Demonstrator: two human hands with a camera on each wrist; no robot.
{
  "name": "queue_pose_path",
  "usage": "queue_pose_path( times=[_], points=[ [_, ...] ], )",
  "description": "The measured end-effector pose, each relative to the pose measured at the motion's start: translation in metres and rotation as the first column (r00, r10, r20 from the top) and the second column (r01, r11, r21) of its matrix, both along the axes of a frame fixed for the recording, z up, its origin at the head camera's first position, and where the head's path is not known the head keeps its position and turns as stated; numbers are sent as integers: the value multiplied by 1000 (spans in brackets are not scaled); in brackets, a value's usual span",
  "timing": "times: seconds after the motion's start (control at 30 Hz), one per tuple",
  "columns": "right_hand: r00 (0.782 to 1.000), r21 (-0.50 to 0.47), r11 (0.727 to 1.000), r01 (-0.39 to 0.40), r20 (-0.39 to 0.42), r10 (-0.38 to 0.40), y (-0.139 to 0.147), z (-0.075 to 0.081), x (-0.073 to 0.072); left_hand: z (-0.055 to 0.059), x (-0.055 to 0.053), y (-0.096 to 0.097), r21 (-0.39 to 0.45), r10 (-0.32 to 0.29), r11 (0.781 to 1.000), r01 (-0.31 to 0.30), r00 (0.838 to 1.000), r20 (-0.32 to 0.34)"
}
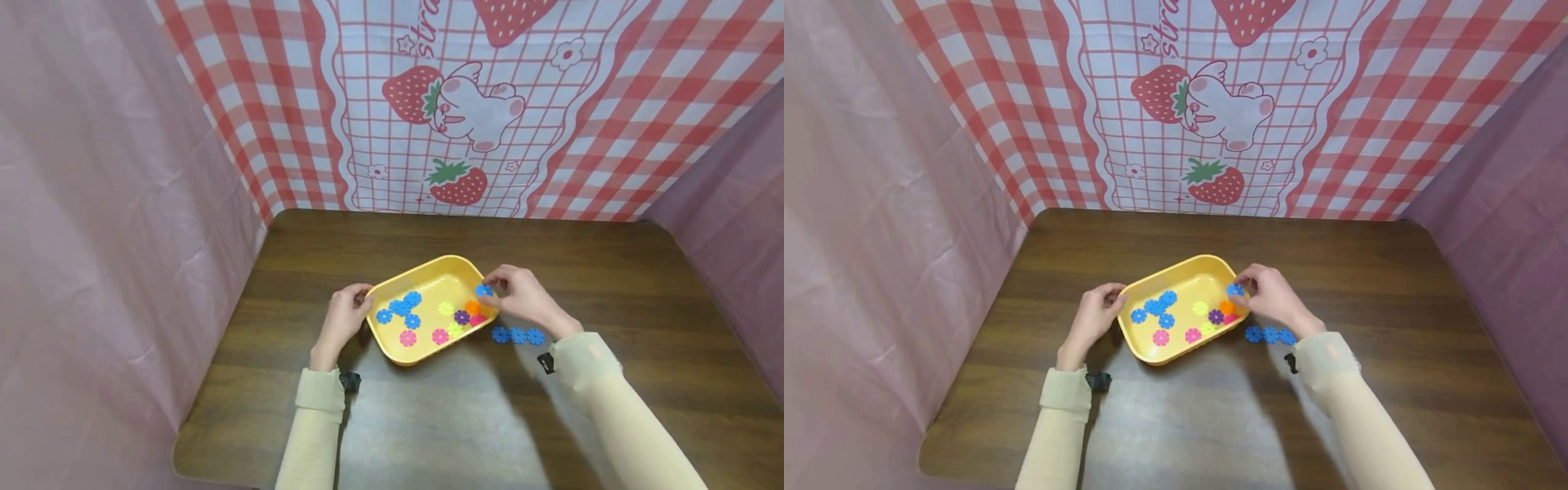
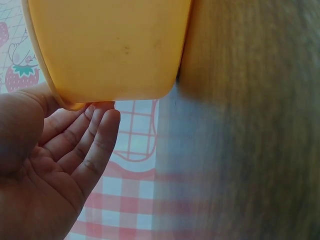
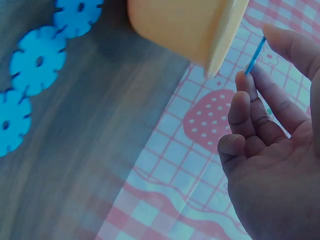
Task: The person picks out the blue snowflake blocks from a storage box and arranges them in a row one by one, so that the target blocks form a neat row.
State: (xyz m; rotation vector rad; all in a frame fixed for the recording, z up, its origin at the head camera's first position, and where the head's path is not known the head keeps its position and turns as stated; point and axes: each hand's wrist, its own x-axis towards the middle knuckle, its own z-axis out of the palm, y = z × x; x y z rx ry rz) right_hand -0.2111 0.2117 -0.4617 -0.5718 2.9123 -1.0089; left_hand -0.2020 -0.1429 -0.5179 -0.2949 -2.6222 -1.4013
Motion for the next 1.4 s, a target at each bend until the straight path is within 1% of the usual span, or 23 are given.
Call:
queue_pose_path(
  times=[0.17, 0.4, 0.6, 0.77, 1.07, 1.27, 1.4],
  points=[
    [1000, -8, 1000, 18, -23, -18, 12, -1, 8, 1, 0, 0, 6, -4, 1000, 4, 1000, -4],
    [994, -9, 999, 37, -99, -38, 35, -6, 16, -1, -1, -1, 9, -5, 1000, 5, 1000, 7],
    [988, 3, 997, 74, -133, -73, 54, -12, 23, -1, -1, -1, 9, -5, 1000, 5, 1000, -4],
    [984, 4, 996, 92, -152, -91, 68, -17, 32, -1, 0, -1, 6, -4, 1000, 4, 1000, 3],
    [985, 25, 991, 133, -115, -130, 89, -32, 48, -1, 0, -1, 18, -1, 1000, 2, 1000, -1],
    [982, 23, 987, 160, -109, -156, 101, -47, 54, 0, 0, -1, 0, 7, 1000, -7, 999, 32],
    [981, 25, 984, 176, -84, -173, 107, -53, 58, 1, 1, 0, 5, 6, 1000, -6, 999, 42]
  ],
)
